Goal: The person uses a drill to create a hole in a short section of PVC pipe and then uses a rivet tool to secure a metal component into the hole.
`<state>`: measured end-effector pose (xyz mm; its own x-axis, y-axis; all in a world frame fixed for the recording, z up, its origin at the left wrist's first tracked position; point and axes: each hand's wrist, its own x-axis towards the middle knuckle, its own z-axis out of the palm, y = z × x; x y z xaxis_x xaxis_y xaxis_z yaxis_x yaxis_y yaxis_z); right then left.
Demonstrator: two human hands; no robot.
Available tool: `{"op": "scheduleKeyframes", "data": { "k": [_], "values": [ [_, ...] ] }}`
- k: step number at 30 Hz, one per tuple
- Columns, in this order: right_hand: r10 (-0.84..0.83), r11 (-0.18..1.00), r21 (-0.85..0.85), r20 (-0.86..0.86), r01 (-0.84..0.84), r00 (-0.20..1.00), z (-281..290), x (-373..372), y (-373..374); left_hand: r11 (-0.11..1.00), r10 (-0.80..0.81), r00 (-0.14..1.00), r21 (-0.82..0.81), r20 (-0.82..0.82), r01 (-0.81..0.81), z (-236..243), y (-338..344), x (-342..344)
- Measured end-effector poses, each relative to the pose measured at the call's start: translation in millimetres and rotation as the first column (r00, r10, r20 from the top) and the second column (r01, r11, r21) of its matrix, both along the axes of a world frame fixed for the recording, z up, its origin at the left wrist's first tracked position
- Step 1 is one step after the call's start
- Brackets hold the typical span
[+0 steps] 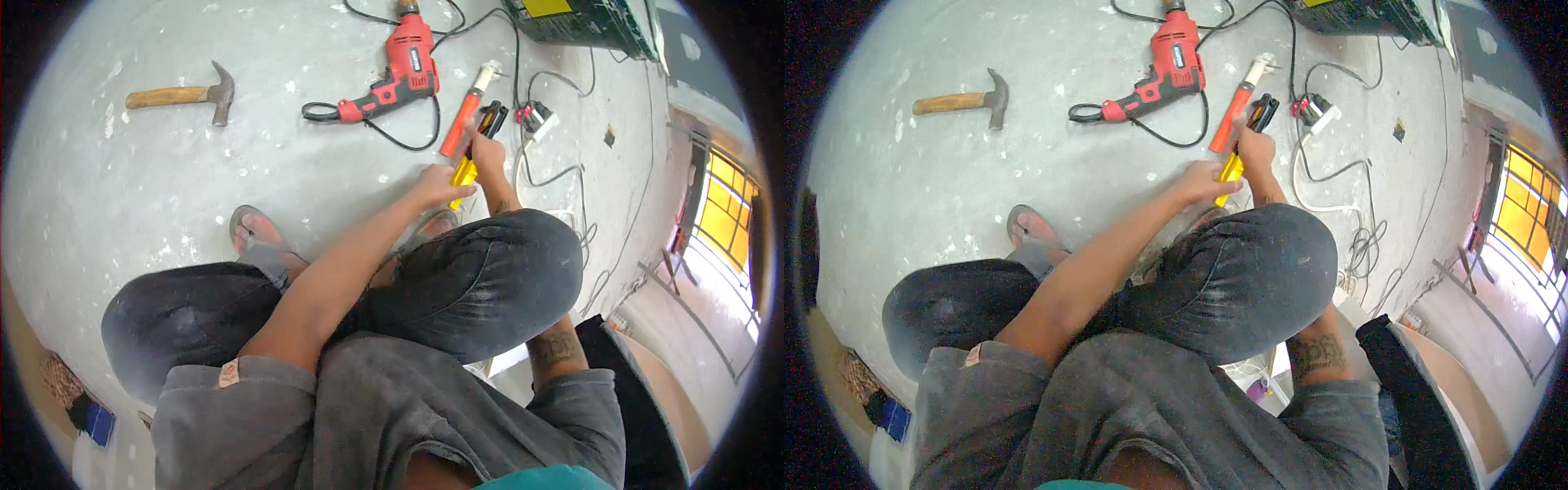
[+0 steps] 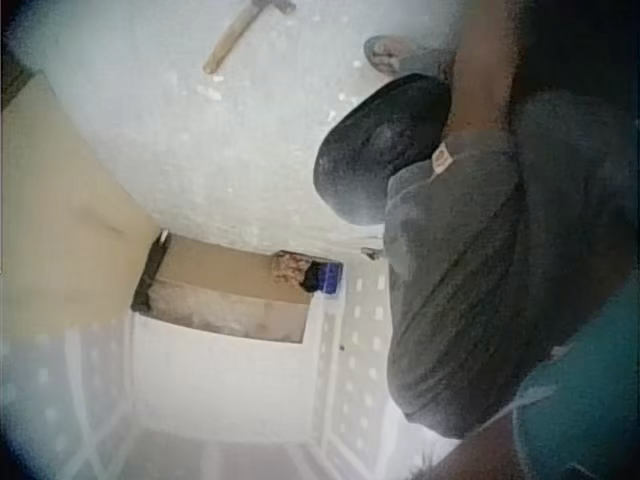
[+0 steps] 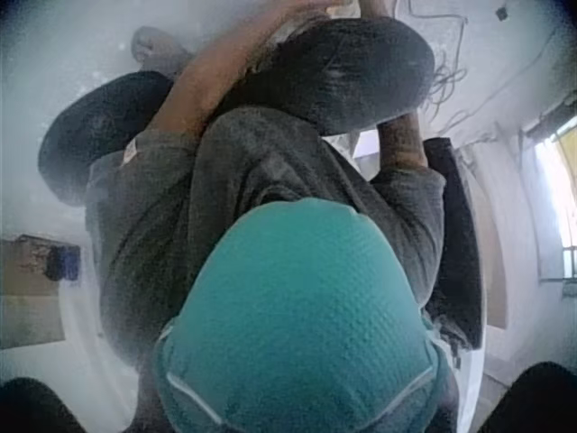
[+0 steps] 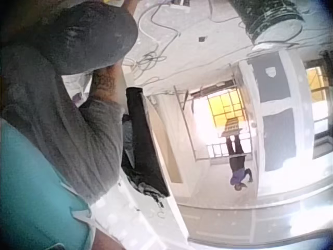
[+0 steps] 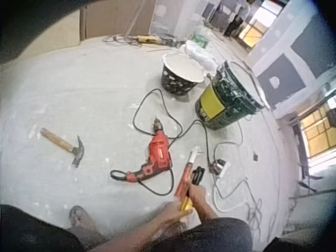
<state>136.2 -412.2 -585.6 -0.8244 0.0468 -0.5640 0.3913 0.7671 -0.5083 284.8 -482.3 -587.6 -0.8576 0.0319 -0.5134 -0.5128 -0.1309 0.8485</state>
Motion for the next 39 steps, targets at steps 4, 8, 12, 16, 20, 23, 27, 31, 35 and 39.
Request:
{"op": "scheduleKeyframes", "data": {
  "k": [4, 8, 12, 16, 20, 23, 27, 31, 35, 39],
  "values": [
    [-0.177, 0.946, -0.258, 0.098, 0.197, 0.979, 50, 12, 15, 0.995, -0.102, 0.989, 0.012, -0.103, 0.104, 17, 6, -1],
    [-0.102, 0.941, -0.313, 0.101, 0.129, 0.990, 113, 16, 17, 0.794, 0.013, 0.996, 0.605, 0.090, -0.065, 29, 0, -18],
    [-0.060, 0.818, -0.549, 0.219, 0.174, 0.974, 129, 11, 51, 0.958, -0.015, 0.996, 0.286, 0.087, -0.011, 49, 9, -38],
    [0.301, 0.953, -0.052, 0.289, -0.298, 0.909, 177, -8, 56, 0.920, 0.240, 0.965, -0.291, -0.104, -0.261, 31, 38, -15],
    [0.336, 0.940, -0.034, 0.265, -0.340, 0.904, 167, -15, 66, 0.904, 0.334, 0.942, -0.278, -0.014, -0.325, 45, 67, -13],
    [0.276, 0.960, -0.092, 0.133, -0.265, 0.952, 164, -2, 49, 0.889, 0.358, 0.933, -0.292, -0.034, -0.352, 50, 68, -14],
    [0.310, 0.938, -0.165, 0.004, -0.305, 0.951, 184, 7, 63, 0.865, 0.103, 0.983, -0.474, -0.151, -0.164, 54, 11, -17],
    [0.020, 0.844, -0.535, -0.012, -0.024, 1.000, 173, 23, 77, 0.767, -0.056, 0.890, -0.591, -0.452, -0.251, 91, -55, -38],
    [-0.208, 0.722, -0.664, 0.057, 0.193, 0.976, 151, 29, 65, 0.598, 0.019, 0.835, -0.663, -0.550, -0.450, 92, -136, -71],
    [-0.252, 0.567, -0.772, 0.170, 0.288, 0.953, 130, 37, 75, 0.507, 0.336, 0.941, -0.836, -0.032, -0.209, 65, -274, -50]
  ]
}}
